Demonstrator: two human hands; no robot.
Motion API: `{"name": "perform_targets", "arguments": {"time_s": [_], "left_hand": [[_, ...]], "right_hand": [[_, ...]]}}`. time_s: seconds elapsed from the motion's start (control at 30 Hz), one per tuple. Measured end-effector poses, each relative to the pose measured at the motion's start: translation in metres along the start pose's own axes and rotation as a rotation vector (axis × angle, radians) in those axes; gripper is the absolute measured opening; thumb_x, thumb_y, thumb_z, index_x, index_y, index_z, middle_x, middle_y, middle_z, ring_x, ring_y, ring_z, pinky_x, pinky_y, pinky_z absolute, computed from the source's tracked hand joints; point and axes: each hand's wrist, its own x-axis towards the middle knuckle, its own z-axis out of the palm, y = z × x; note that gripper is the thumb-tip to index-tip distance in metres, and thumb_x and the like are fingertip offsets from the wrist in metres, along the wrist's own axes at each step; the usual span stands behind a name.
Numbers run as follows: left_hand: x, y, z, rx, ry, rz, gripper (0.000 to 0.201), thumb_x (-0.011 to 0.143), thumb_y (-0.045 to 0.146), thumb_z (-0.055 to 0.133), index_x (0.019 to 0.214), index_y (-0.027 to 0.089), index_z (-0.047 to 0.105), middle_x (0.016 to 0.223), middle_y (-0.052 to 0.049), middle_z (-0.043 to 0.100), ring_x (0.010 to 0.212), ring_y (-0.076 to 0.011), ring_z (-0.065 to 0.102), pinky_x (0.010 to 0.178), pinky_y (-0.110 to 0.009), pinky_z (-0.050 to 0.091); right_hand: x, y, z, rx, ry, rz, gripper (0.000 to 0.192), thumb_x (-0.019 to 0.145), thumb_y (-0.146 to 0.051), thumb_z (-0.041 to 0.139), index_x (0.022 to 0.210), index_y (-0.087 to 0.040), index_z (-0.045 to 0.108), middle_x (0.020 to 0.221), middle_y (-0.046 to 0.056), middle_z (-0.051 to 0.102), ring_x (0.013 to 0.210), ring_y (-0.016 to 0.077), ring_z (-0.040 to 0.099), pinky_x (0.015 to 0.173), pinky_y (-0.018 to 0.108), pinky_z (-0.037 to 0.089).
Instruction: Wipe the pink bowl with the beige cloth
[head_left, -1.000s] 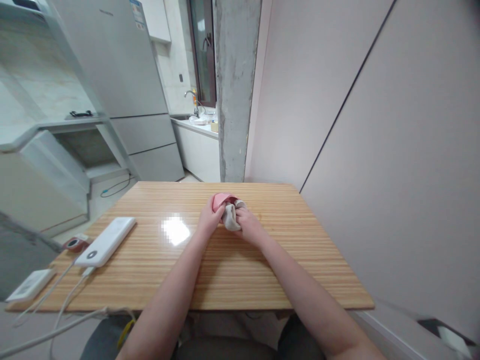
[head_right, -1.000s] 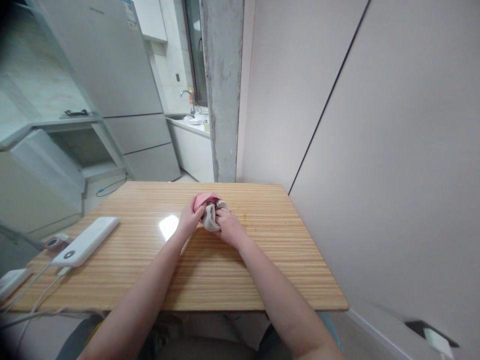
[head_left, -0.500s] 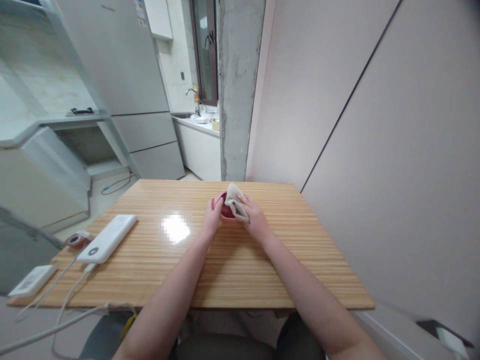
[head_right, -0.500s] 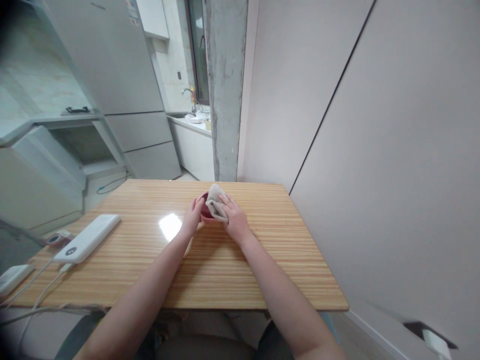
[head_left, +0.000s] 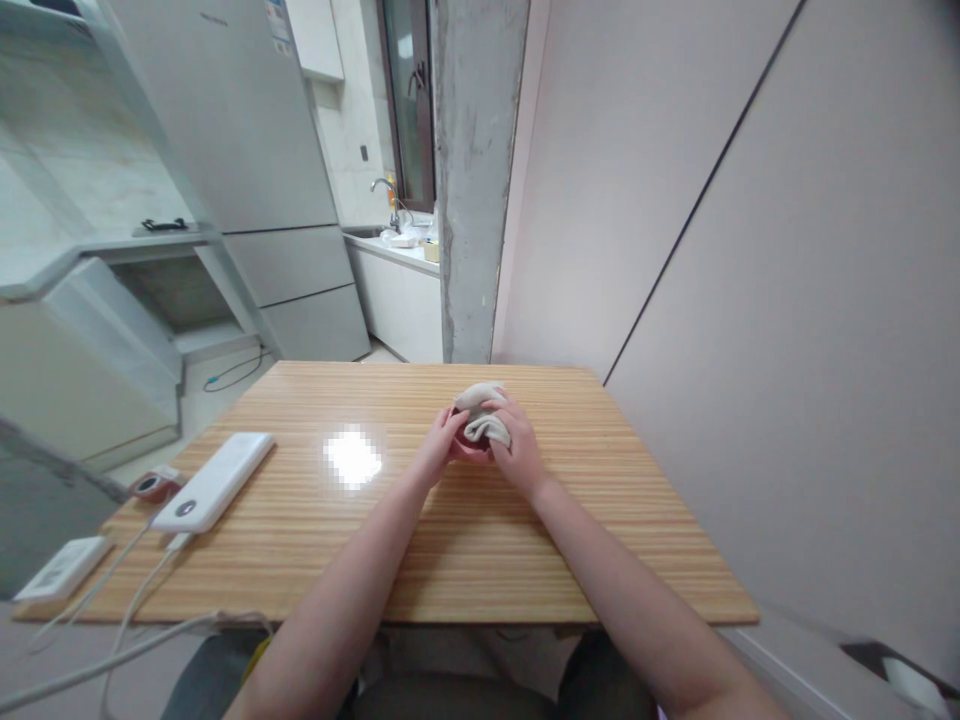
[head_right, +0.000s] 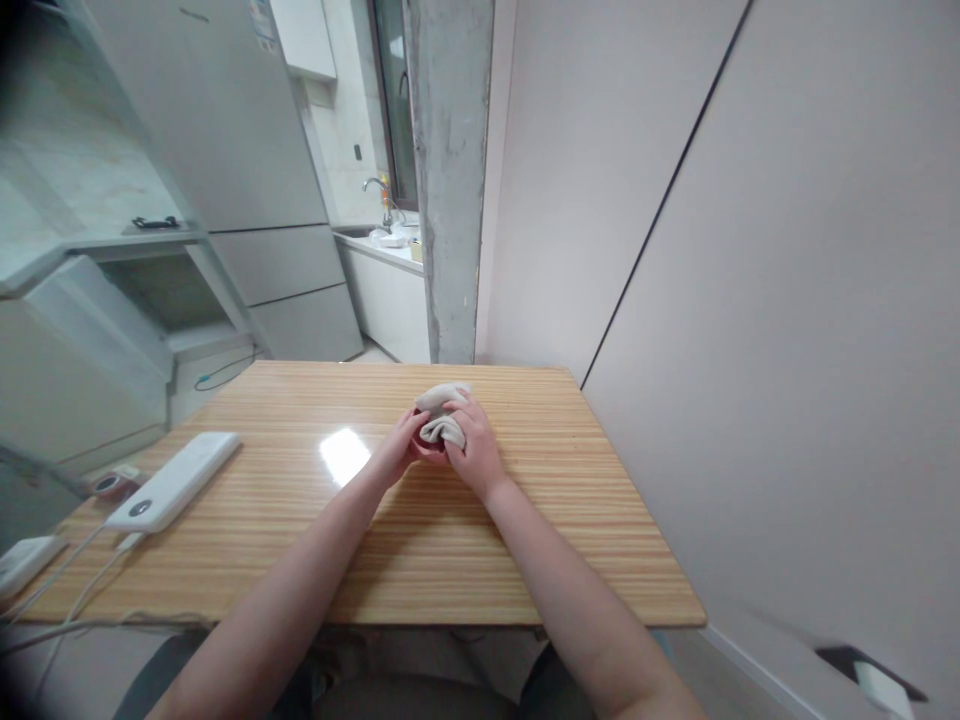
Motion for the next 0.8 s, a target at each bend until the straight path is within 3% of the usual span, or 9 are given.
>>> {"name": "perform_targets", "arguments": {"time_s": [0.13,0.23,0.37,0.47,0.57,0.67,0.73,0.8], "left_hand": [[-0.002,0.007,0.002,-0.132,0.071,0.134,0.047,0.082,0.039,0.062,0.125,0.022,0.057,0.121,-0.007,0.064,0.097,-0.0190,0.064,0.063,-0.023,0.052],[-0.002,0.011,0.002,-0.196,0.085,0.194,0.050,0.085,0.049,0.056,0.129,0.026,0.055,0.127,-0.005,0.063,0.102,-0.0197,0.063,0.067,-0.024,0.053],[-0.003,0.011,0.001,-0.199,-0.107,0.066,0.056,0.081,0.057,0.059,0.125,0.022,0.060,0.124,-0.009,0.065,0.103,-0.0260,0.064,0.070,-0.033,0.056],[-0.003,0.008,0.004,-0.170,-0.200,-0.037,0.046,0.080,0.047,0.064,0.118,0.020,0.064,0.123,-0.009,0.066,0.109,-0.0273,0.062,0.079,-0.034,0.055],[-0.003,0.003,0.009,-0.177,-0.075,0.090,0.040,0.082,0.042,0.061,0.114,0.017,0.064,0.124,-0.009,0.065,0.118,-0.0248,0.058,0.091,-0.032,0.051],[-0.002,0.000,0.012,-0.209,0.068,0.253,0.048,0.084,0.046,0.056,0.126,0.022,0.055,0.132,-0.007,0.060,0.119,-0.0217,0.057,0.090,-0.031,0.051],[-0.003,0.001,0.011,-0.223,0.076,0.253,0.052,0.083,0.046,0.058,0.132,0.027,0.050,0.134,-0.005,0.059,0.116,-0.0195,0.059,0.086,-0.029,0.052],[-0.005,0.003,0.010,-0.214,0.011,0.160,0.053,0.083,0.049,0.059,0.130,0.027,0.053,0.130,-0.006,0.061,0.112,-0.0204,0.061,0.083,-0.030,0.054]], "right_hand": [[-0.002,-0.007,0.015,-0.012,-0.094,-0.030,0.031,0.085,-0.018,0.048,0.111,-0.022,0.062,0.142,0.008,0.048,0.147,0.0281,0.020,0.117,0.056,0.023],[-0.004,-0.016,0.029,-0.007,-0.064,-0.017,0.032,0.085,-0.018,0.048,0.114,-0.022,0.061,0.143,0.008,0.047,0.149,0.0285,0.010,0.118,0.057,0.019],[-0.004,-0.015,0.017,-0.006,0.051,-0.010,0.023,0.084,-0.020,0.047,0.098,-0.023,0.066,0.118,0.008,0.058,0.143,0.0289,0.025,0.118,0.055,0.022],[-0.002,-0.007,0.000,0.017,0.055,-0.006,0.023,0.083,-0.021,0.046,0.095,-0.024,0.065,0.106,0.008,0.062,0.132,0.0283,0.042,0.113,0.054,0.031],[-0.002,-0.005,0.004,-0.009,0.065,0.003,0.029,0.085,-0.021,0.044,0.106,-0.023,0.062,0.119,0.009,0.059,0.133,0.0276,0.042,0.113,0.054,0.031],[-0.004,-0.011,0.023,-0.050,0.007,-0.025,0.034,0.086,-0.020,0.045,0.117,-0.023,0.059,0.138,0.009,0.048,0.145,0.0289,0.020,0.117,0.056,0.023],[-0.004,-0.014,0.029,-0.069,0.003,-0.016,0.034,0.085,-0.020,0.046,0.115,-0.023,0.060,0.135,0.009,0.049,0.146,0.0295,0.013,0.118,0.058,0.020],[-0.003,-0.011,0.026,-0.074,0.045,-0.001,0.028,0.084,-0.021,0.045,0.107,-0.024,0.063,0.122,0.009,0.054,0.144,0.0296,0.020,0.117,0.058,0.020]]}}
